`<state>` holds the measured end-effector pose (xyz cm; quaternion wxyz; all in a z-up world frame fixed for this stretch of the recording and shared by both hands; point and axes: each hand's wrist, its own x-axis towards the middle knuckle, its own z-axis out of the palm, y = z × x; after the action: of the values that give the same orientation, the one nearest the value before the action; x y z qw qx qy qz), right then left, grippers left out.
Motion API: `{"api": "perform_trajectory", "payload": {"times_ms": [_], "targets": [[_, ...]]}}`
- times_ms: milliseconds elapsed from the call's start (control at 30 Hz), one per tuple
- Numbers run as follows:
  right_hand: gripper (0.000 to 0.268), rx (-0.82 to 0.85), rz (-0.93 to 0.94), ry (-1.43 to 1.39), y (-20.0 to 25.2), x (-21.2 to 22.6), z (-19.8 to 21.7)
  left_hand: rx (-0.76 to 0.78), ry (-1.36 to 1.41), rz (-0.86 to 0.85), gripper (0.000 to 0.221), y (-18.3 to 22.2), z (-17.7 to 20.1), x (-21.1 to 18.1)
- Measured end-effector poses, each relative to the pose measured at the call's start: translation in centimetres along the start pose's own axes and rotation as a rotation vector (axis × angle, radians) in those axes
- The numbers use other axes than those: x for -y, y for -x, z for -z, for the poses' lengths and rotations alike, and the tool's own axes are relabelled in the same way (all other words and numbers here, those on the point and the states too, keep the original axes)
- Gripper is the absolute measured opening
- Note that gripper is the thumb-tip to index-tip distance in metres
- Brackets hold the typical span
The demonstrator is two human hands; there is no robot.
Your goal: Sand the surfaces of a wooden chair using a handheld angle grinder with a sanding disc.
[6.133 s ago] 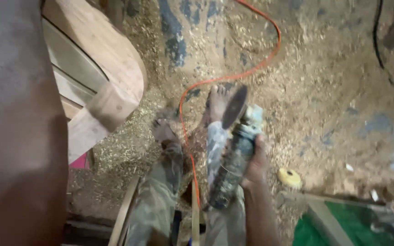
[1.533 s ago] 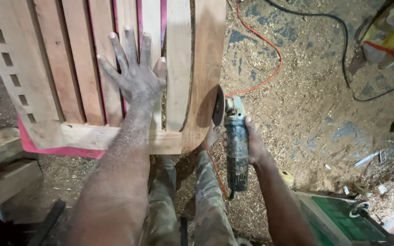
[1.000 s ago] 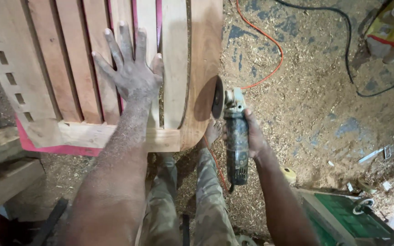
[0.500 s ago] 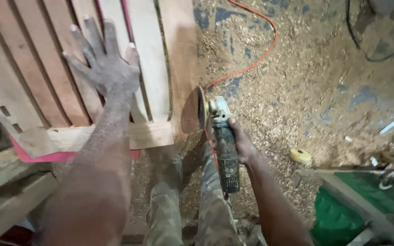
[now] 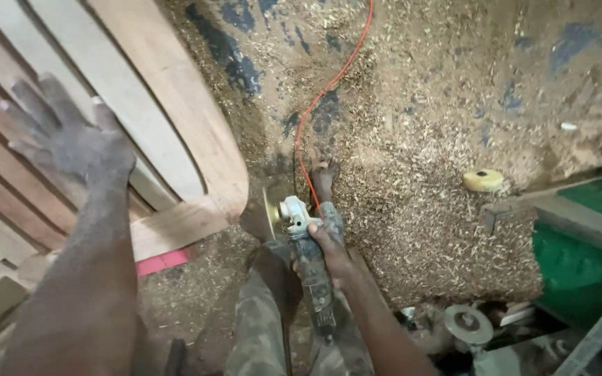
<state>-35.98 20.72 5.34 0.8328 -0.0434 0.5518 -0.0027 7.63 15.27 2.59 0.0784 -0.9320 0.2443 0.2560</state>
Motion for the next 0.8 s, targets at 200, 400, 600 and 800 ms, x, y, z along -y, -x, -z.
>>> {"api": "perform_trajectory", "payload": {"times_ms": [200, 400, 600, 800], "targets": [[0.062, -0.011, 0.065, 0.040, -2.4, 1.3, 0.0, -0.075, -0.035, -0.012, 0.076, 0.2, -0.7, -0.3], [0.070, 0.073, 0.088, 0.303, -6.0, 7.1, -1.6, -0.132, -0.022, -0.041, 0.076, -0.3, -1.4, 0.4], [0.076, 0.021, 0.171, 0.660, -10.6, 13.4, -2.7, -0.198, -0.107, -0.046, 0.081, -2.3, -4.5, 2.6], [0.080, 0.067, 0.080, 0.737, -13.4, 20.0, -6.8, -0.202, -0.209, -0.014, 0.078, -2.9, -5.9, 3.9]]}}
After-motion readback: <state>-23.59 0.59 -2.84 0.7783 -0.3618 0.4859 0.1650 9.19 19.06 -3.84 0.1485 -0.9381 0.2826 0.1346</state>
